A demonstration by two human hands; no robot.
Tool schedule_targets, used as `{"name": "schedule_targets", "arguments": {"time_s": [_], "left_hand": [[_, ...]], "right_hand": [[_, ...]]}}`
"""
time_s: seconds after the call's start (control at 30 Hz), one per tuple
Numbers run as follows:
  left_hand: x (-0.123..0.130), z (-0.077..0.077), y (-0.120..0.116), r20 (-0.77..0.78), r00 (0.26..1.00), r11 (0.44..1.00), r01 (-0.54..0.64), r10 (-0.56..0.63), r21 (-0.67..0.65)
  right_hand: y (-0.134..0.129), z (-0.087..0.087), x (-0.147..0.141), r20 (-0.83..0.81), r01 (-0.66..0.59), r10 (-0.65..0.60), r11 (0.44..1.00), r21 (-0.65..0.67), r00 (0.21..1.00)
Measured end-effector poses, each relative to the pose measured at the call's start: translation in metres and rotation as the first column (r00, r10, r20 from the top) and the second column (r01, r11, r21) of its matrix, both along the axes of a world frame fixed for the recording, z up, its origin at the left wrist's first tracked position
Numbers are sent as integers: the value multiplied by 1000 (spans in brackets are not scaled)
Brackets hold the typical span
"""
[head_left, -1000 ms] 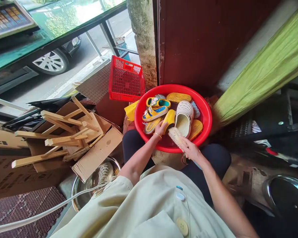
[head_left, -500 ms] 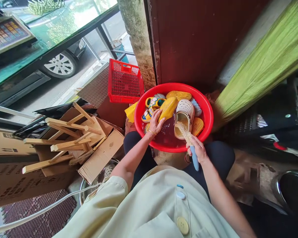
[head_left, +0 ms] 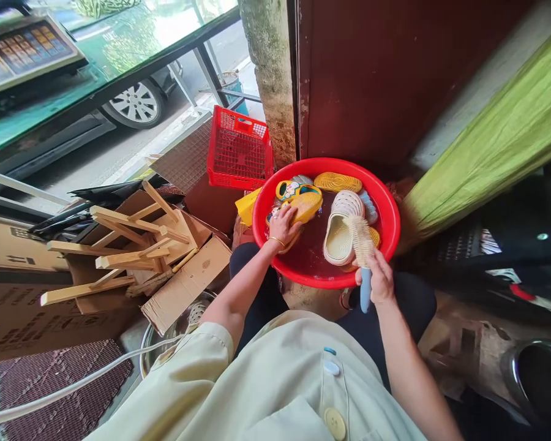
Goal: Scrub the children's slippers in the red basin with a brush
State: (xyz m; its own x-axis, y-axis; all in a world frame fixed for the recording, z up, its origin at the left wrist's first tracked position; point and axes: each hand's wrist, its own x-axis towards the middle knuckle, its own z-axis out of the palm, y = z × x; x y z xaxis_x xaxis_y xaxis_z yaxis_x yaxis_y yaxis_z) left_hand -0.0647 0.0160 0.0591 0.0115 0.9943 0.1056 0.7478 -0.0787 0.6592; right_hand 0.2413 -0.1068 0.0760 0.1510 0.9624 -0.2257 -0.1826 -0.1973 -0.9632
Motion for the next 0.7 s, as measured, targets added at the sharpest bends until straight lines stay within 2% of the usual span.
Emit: {"name": "schedule_targets", "arguments": {"time_s": [0.1, 0.17, 0.27, 0.37, 0.43, 0.5, 0.57, 0.63, 0.7], "left_hand": [[10, -5, 3, -128, 991, 997, 30, -39, -77], [20, -10, 5, -191, 980, 993, 33, -55, -116], [31, -16, 8, -225, 969, 985, 64, -100, -162], [34, -12, 11, -174, 977, 975, 85, -121, -204], [34, -3, 11, -71, 994, 980, 63, -78, -189], [38, 9, 4, 122, 992, 993, 31, -17, -117], [50, 20, -11, 370, 929, 997, 40, -15, -59], [70, 26, -32, 573, 816, 983, 158, -75, -95], [98, 26, -52, 654, 742, 930, 329, -149, -162]], "right_hand": [[26, 3, 12, 131, 135, -141, 989, 52, 981], [40, 2, 19, 207, 171, -174, 985, 30, 963], [52, -2, 23, 247, 140, -132, 990, -12, 960], [53, -4, 24, 202, 26, -28, 1000, 9, 979], [52, -4, 24, 159, -61, 58, 998, 10, 986], [51, -4, 25, 99, -151, 152, 988, -18, 983], [53, -5, 26, 30, -187, 188, 982, -31, 982], [57, -7, 28, -27, -118, 118, 993, -4, 993], [62, -11, 30, -81, -9, 12, 999, 34, 997]]}}
